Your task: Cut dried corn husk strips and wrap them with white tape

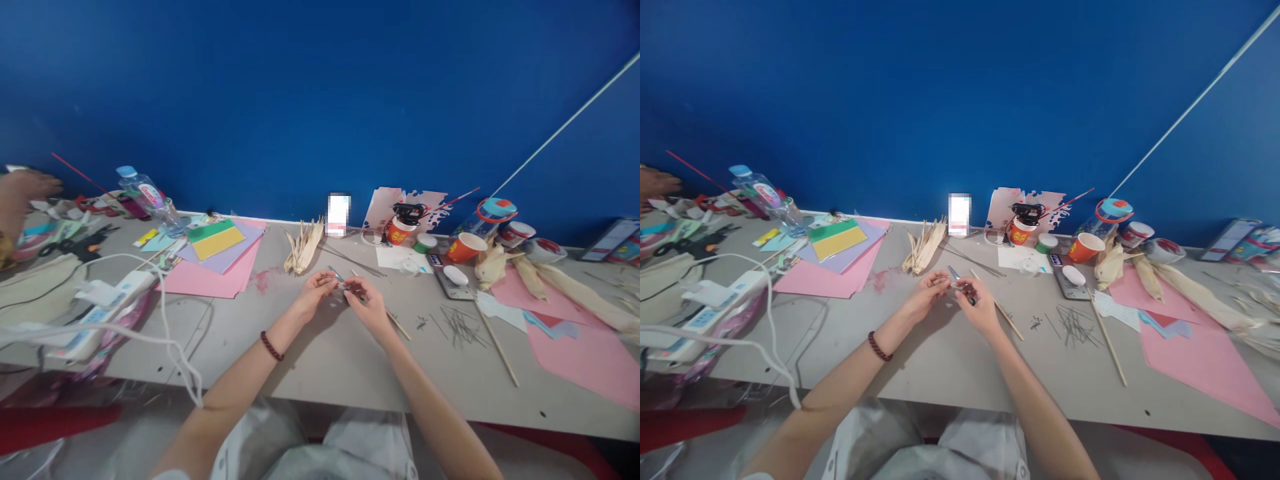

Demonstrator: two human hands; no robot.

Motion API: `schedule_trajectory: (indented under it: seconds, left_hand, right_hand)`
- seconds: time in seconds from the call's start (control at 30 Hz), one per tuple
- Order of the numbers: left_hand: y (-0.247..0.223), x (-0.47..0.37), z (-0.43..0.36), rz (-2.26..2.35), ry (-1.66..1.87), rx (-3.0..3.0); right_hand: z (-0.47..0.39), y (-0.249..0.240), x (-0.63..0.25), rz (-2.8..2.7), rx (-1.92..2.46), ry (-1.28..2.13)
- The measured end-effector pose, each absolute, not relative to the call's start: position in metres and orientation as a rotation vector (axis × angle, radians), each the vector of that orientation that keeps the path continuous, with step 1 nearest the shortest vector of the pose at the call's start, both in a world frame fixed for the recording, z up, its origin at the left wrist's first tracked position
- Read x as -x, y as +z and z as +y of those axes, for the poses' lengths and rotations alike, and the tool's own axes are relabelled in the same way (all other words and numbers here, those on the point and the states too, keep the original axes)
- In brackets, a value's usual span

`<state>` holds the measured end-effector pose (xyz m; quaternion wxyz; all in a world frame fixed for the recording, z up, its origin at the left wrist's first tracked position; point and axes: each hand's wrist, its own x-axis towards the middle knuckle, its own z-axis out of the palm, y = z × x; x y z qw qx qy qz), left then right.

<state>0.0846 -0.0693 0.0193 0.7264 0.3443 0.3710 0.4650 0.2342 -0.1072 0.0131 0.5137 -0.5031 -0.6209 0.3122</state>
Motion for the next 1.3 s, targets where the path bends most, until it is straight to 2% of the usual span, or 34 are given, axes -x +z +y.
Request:
schedule_trajectory:
  seconds: [0.33,0.97,1.3]
  left_hand:
    - [0.023,-0.083,-0.070,0.770,0.931,-0.575]
    - [0.014,-0.087,-0.071,0.823,0.997,-0.777]
    - [0.017,-0.087,-0.071,0.866,1.043,-0.849]
  right_hand:
    - [-0.106,0.012,-0.234,-1.486,1.256,0.670]
    - [-0.106,0.012,-0.232,-1.443,1.302,0.725]
    - [-0.103,0.012,-0.235,-1.269,1.137,1.036]
